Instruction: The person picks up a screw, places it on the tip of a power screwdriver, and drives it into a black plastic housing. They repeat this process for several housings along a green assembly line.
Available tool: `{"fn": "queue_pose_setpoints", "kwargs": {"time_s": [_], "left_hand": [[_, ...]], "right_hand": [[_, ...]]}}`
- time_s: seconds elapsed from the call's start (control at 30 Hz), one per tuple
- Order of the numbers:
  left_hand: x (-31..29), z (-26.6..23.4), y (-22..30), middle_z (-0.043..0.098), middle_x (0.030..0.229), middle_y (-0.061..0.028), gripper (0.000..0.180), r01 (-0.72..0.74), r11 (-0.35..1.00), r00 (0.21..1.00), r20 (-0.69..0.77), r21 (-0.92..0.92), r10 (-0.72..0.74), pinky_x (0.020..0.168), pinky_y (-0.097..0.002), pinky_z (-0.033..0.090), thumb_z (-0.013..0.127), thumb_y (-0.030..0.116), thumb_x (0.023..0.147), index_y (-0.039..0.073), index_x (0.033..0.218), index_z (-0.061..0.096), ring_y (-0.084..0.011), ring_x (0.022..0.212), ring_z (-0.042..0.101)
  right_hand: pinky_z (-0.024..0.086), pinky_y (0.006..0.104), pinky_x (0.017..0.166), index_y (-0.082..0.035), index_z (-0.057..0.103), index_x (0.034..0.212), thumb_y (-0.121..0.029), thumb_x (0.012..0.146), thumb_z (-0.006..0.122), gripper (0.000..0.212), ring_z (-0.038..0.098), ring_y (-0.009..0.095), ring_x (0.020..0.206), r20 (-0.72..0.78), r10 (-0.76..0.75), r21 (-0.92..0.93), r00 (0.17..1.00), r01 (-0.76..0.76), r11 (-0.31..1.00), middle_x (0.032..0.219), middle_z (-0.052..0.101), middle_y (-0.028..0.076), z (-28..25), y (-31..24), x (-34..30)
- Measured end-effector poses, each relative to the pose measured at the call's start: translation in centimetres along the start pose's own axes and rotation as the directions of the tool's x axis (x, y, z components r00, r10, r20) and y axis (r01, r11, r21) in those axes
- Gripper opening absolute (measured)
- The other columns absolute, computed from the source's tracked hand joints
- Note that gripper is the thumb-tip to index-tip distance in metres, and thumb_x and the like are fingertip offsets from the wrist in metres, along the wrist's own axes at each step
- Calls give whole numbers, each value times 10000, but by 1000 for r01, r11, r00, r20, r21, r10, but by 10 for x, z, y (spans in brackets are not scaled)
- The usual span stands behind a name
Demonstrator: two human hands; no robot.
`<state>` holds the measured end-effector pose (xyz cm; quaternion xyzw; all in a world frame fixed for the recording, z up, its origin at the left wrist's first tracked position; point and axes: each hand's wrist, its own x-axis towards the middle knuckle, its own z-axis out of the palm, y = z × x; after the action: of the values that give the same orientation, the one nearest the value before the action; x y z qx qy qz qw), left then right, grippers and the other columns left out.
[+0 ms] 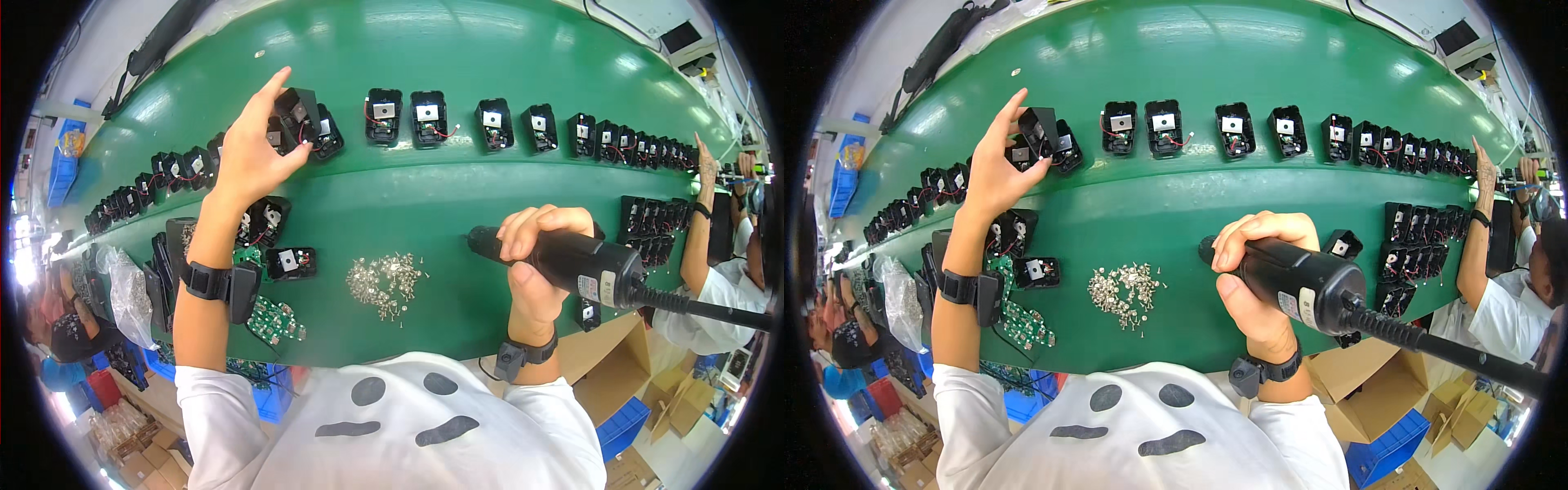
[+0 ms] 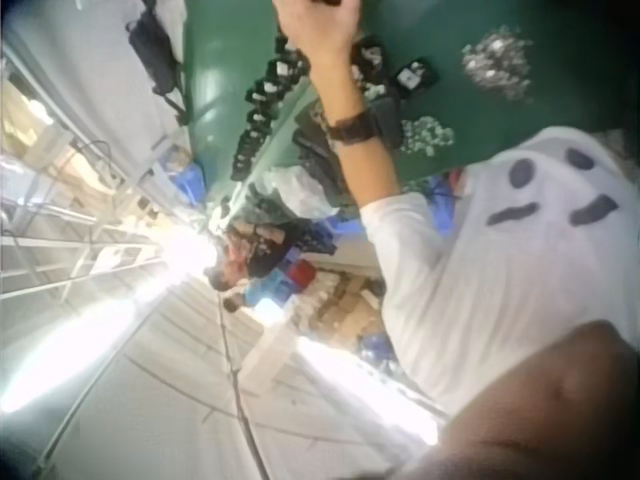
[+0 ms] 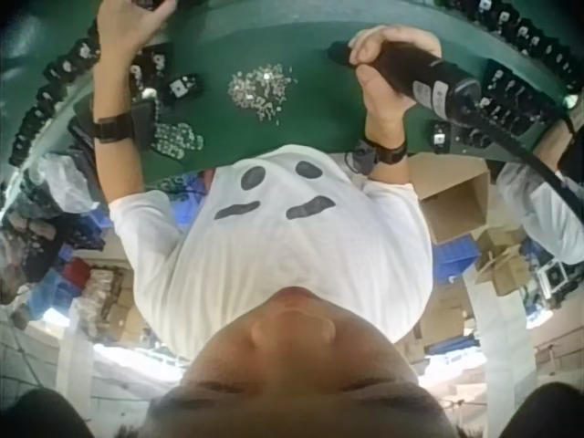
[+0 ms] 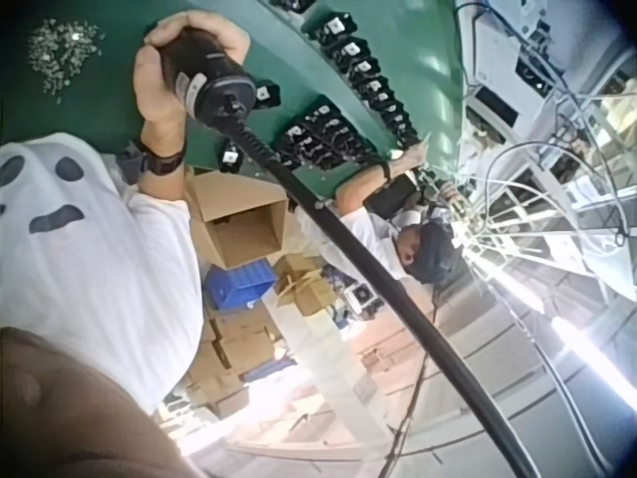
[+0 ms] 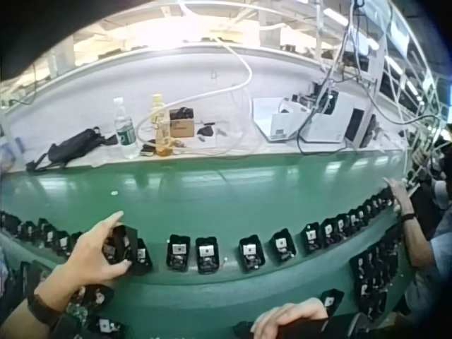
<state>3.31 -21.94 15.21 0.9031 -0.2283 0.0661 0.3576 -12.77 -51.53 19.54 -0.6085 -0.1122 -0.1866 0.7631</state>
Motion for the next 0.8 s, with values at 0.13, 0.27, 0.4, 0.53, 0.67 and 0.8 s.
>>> {"fn": "queue_pose_setpoints", "kwargs": {"time_s": [0.13, 0.27, 0.4, 0.53, 0.67, 0.8], "left_hand": [[2, 12, 17, 616, 1160, -156, 894, -76, 993, 995, -51, 91, 81, 939, -394, 466, 800, 174, 634, 109, 1435, 408, -296, 1080, 599], [9, 32, 23, 615, 1161, -184, 901, -41, 997, 993, -109, 69, 48, 957, -421, 454, 812, 227, 642, 112, 1433, 396, -326, 1105, 588], [15, 41, 20, 609, 1184, -200, 898, 39, 993, 993, -118, 109, -26, 959, -430, 452, 801, 244, 658, 103, 1437, 377, -341, 1120, 582], [22, 40, 21, 595, 1220, -217, 891, 97, 980, 993, 54, 176, -108, 975, -433, 446, 791, 247, 669, 71, 1432, 365, -366, 1141, 569], [20, 40, 12, 577, 1256, -208, 884, 25, 979, 982, 177, 204, -62, 995, -422, 437, 782, 246, 666, 58, 1426, 372, -378, 1157, 555], [16, 30, 5, 569, 1275, -187, 879, -72, 970, 970, 242, 231, 15, 1022, -431, 412, 772, 225, 647, 64, 1422, 391, -372, 1175, 540]], "right_hand": [[497, 322, 707, -40, 444, 1092, -59, 777, 746, 437, 571, 167, 717, -3, -11, -4, 1000, 11, 1000, 798, 576, 60, -2, 1, 1], [497, 323, 704, -39, 443, 1091, -63, 777, 750, 439, 570, 167, 713, -22, -18, 1, 1000, 18, 1000, 800, 575, 61, -1, 0, 2], [496, 324, 703, -43, 446, 1088, -58, 773, 753, 440, 570, 169, 712, -24, -9, 5, 1000, 9, 1000, 806, 578, 61, -2, -1, -1], [494, 326, 700, -43, 448, 1086, -56, 771, 753, 439, 570, 172, 717, -21, -7, 5, 1000, 7, 1000, 808, 580, 61, -3, -2, -1], [494, 324, 697, -37, 445, 1089, -48, 770, 745, 437, 569, 174, 721, -39, -9, 8, 999, 10, 1000, 805, 576, 65, -6, -2, -1], [496, 323, 703, -35, 443, 1089, -43, 770, 740, 436, 568, 175, 719, -19, -11, 11, 1000, 11, 1000, 804, 573, 67, -7, -3, 1]]}}
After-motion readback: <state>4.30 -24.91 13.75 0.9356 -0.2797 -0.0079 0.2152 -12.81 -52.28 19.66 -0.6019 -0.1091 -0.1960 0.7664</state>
